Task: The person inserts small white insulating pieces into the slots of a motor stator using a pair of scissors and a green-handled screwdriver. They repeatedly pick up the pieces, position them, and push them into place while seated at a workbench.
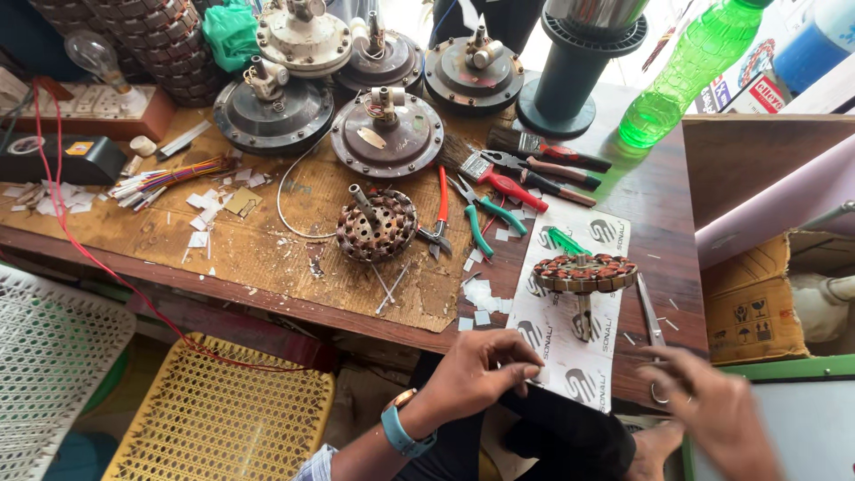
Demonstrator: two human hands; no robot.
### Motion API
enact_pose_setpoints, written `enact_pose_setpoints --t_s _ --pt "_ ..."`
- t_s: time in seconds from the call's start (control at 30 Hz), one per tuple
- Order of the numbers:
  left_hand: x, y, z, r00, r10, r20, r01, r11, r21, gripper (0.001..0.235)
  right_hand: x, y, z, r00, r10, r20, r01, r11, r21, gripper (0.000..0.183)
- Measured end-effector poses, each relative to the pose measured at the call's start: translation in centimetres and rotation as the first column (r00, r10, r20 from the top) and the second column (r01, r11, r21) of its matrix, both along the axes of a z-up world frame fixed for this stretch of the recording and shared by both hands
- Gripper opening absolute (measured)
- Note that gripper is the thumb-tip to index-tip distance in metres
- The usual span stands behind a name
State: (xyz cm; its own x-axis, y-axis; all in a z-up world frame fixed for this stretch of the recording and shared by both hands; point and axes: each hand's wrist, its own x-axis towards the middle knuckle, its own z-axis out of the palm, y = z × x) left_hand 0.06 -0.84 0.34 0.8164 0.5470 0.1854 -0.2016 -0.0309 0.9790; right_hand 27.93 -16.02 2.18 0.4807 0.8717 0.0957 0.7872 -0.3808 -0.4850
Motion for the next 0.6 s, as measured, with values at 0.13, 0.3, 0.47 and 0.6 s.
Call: enact_pose_setpoints --t_s 0.13,0.3,0.47,0.6 --pt "0.9 -0.9 0.7 0.996 0.029 -0.087 -0.021 0.995 0.093 0.005 -6.5 -0.9 -3.2 0.767 0.235 -0.597 -0.035 0.945 0.326 0.045" --pt "1.1 -1.5 1.9 0.988 0.099 -0.116 -0.071 0.972 0.225 0.008 -10.8 1.8 -5.7 0.881 0.301 -0.364 -0.004 0.775 0.632 0.03" --pt "0.3 -1.2 1.9 0.983 0.182 -0.02 -0.156 0.892 0.425 0.01 -11.9 2.1 -6.4 0.873 0.197 -0.446 0.114 0.806 0.58 0.023" --pt "0.1 -1.3 1.2 0.984 0.175 -0.031 -0.142 0.878 0.457 0.009 -12.2 2.0 -7.2 0.799 0.249 -0.548 0.134 0.815 0.564 0.021"
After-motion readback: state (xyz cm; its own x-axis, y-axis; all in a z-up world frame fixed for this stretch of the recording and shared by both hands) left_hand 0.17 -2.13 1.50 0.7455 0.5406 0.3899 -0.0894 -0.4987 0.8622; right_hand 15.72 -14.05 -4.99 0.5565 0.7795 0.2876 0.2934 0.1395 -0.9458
